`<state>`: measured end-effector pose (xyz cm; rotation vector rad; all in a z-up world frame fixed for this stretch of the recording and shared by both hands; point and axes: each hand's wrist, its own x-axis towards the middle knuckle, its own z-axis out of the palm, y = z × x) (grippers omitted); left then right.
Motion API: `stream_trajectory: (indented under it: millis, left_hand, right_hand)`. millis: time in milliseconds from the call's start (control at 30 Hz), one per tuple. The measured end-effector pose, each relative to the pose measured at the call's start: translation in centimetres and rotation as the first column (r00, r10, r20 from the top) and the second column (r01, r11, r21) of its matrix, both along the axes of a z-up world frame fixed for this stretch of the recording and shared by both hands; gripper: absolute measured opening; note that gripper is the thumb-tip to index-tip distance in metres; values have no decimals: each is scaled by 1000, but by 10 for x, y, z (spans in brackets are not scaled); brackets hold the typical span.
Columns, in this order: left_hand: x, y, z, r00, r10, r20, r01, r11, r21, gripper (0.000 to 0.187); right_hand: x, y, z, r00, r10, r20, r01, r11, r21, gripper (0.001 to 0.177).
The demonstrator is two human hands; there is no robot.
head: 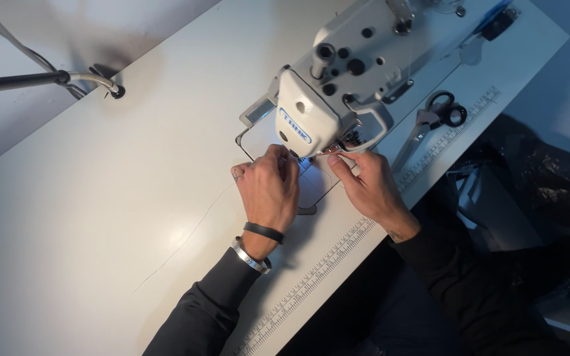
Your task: Threading an industrial sewing machine at a workstation.
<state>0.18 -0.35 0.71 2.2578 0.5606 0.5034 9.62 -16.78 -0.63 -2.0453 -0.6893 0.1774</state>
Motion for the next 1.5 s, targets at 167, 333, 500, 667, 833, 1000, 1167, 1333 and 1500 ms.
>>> stream_trajectory:
  millis: [167, 333, 500, 667, 833, 1000, 1167, 1333, 1500]
  left_hand:
    - [-5, 2, 0, 996, 11, 85, -7, 999, -52, 17]
    - [-18, -10, 5, 988, 133, 79, -73, 850, -521, 23]
    - [-25, -20, -7, 970, 130, 208, 51, 721, -691, 21]
    - [-27, -24, -11, 963, 173, 207, 44, 654, -755, 20]
    - [-26, -24, -6, 972, 167, 165, -1, 706, -708, 22]
    - [-27, -25, -5, 972, 169, 165, -15, 742, -670, 22]
    - [-23, -16, 4, 981, 187, 56, -135, 859, -493, 17]
    - [-13, -1, -6, 980, 39, 195, -49, 997, 51, 3]
    - [-4, 7, -14, 983, 54, 177, -50, 998, -27, 6]
  right_hand:
    - [-10, 2, 21, 994, 88, 72, -91, 995, 42, 23]
    - [-22, 8, 33, 874, 207, 439, -245, 969, 31, 26]
    - [-26, 16, 28, 847, 221, 483, -257, 967, 7, 23]
    - [-27, 13, 26, 814, 247, 526, -282, 959, -13, 14]
    - [-26, 12, 21, 813, 265, 518, -296, 955, -23, 12]
    - [-26, 14, 22, 816, 279, 506, -312, 950, -20, 13]
    - [-25, 13, 25, 883, 241, 403, -288, 956, 60, 13]
    - [-17, 10, 2, 988, 0, 154, -25, 987, 160, 20]
    - [-14, 7, -10, 998, -39, 45, 41, 998, -44, 22]
